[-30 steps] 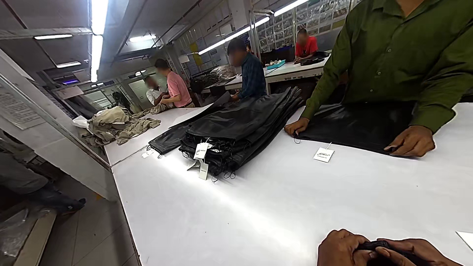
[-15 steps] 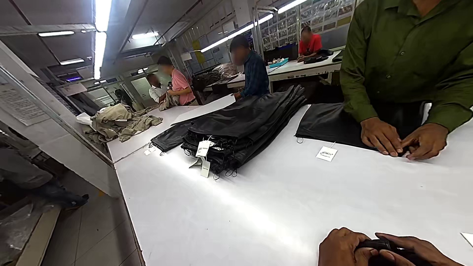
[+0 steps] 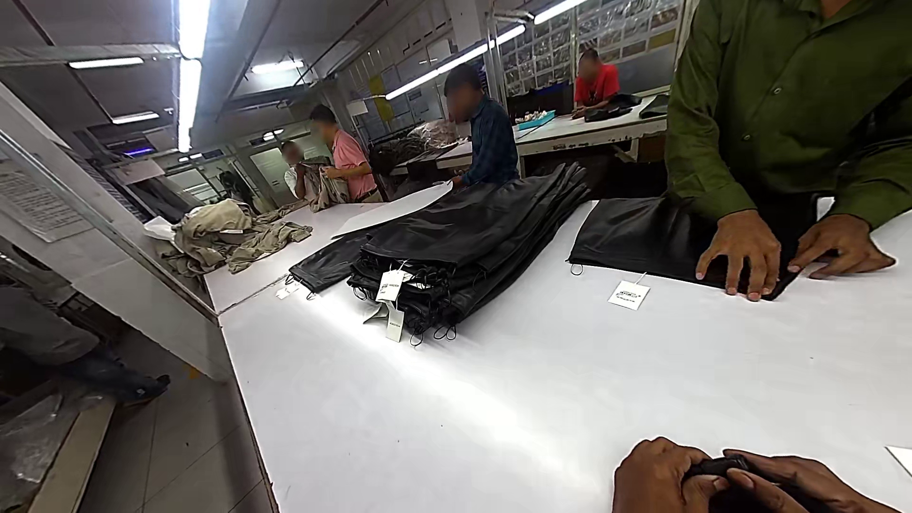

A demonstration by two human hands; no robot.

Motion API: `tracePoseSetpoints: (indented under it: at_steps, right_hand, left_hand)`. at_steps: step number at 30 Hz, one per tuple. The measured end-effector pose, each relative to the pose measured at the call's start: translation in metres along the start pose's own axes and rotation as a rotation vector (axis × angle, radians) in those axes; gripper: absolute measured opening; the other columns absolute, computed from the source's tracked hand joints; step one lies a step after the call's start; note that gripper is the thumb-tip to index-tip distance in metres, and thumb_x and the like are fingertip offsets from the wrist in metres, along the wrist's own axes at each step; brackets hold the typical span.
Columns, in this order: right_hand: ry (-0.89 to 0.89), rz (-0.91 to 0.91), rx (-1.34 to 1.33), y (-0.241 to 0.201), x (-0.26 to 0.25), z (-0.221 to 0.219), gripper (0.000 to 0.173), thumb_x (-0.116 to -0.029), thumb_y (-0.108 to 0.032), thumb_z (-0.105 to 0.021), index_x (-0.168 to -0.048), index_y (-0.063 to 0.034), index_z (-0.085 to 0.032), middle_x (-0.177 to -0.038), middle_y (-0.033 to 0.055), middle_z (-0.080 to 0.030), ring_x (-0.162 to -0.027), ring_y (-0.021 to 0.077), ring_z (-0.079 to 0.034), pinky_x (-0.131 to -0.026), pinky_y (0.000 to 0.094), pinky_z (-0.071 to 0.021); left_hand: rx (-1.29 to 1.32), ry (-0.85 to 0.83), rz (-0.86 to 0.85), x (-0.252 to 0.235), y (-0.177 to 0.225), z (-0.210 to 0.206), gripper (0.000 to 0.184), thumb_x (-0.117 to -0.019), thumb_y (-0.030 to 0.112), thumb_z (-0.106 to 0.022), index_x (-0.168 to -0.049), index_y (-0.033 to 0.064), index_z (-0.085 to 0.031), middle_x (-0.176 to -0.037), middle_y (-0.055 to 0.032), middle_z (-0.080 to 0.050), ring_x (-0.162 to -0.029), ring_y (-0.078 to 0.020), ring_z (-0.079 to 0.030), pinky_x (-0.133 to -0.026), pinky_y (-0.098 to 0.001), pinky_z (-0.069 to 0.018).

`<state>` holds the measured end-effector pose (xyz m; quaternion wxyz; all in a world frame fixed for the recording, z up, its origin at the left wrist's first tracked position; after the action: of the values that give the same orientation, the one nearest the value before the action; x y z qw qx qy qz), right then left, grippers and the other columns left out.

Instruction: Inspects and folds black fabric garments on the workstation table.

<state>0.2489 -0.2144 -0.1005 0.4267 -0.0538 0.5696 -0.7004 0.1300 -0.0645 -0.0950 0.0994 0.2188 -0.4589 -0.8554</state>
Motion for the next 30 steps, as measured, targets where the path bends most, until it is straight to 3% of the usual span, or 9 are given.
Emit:
tracePoseSetpoints:
  at_steps: [7, 15, 24, 27, 30]
  right_hand:
    - [-0.035, -0.019, -0.043, 0.003, 0.000, 0.001, 0.037, -0.0955, -0.023, -0.073, -0.121, 0.0037, -0.070, -0.107, 0.0190, -0.071, -0.101, 0.0219, -0.065, -0.093, 0.0375, -0.0517]
    - [-0.011, -0.028, -0.075, 0.000, 0.001, 0.000, 0.028, -0.0990, -0.020, -0.068, -0.113, 0.0034, -0.072, -0.108, 0.0163, -0.071, -0.104, 0.0192, -0.066, -0.094, 0.0351, -0.0537]
    - [0.089, -0.042, -0.102, -0.017, 0.002, -0.003, 0.016, -0.0937, -0.013, -0.072, -0.102, -0.0010, -0.075, -0.102, 0.0059, -0.072, -0.098, 0.0076, -0.067, -0.089, 0.0256, -0.0561]
    - [0.180, -0.002, -0.142, -0.011, 0.004, -0.006, 0.015, -0.0907, -0.024, -0.075, -0.097, -0.0120, -0.079, -0.096, -0.0006, -0.074, -0.092, 0.0090, -0.069, -0.083, 0.0254, -0.0593]
    - [0.142, -0.032, -0.204, -0.009, 0.005, -0.001, 0.016, -0.0912, -0.025, -0.076, -0.098, -0.0115, -0.080, -0.096, 0.0021, -0.074, -0.092, 0.0147, -0.069, -0.084, 0.0297, -0.0588]
  left_hand:
    - [0.014, 0.020, 0.000, 0.000, -0.001, 0.000, 0.024, -0.1003, 0.020, -0.064, -0.111, 0.0014, -0.075, -0.101, -0.0132, -0.072, -0.098, -0.0264, -0.069, -0.088, -0.0443, -0.0562]
    - [0.063, 0.015, -0.006, 0.000, -0.002, 0.000, 0.025, -0.1001, 0.021, -0.065, -0.111, 0.0006, -0.075, -0.101, -0.0131, -0.072, -0.096, -0.0251, -0.070, -0.088, -0.0444, -0.0565]
    - [0.060, 0.076, -0.095, 0.002, -0.001, 0.002, 0.023, -0.0986, 0.021, -0.066, -0.107, 0.0029, -0.076, -0.098, -0.0104, -0.074, -0.094, -0.0215, -0.071, -0.086, -0.0416, -0.0585]
    - [0.034, 0.119, -0.132, 0.004, -0.001, 0.000, 0.022, -0.0990, 0.025, -0.066, -0.105, 0.0080, -0.078, -0.097, -0.0045, -0.074, -0.094, -0.0152, -0.071, -0.086, -0.0363, -0.0594]
    - [0.024, 0.134, -0.140, 0.003, -0.004, -0.003, 0.020, -0.0987, 0.027, -0.066, -0.104, 0.0110, -0.078, -0.096, -0.0001, -0.074, -0.092, -0.0102, -0.070, -0.085, -0.0309, -0.0592]
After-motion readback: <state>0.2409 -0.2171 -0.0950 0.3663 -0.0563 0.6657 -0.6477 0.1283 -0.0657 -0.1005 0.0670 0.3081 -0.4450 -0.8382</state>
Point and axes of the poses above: each hand's wrist, its own x-axis away from the middle knuckle, its own z-axis out of the back of the hand, y = z × x, the point moved 1 cm from there along -x, towards the middle knuckle
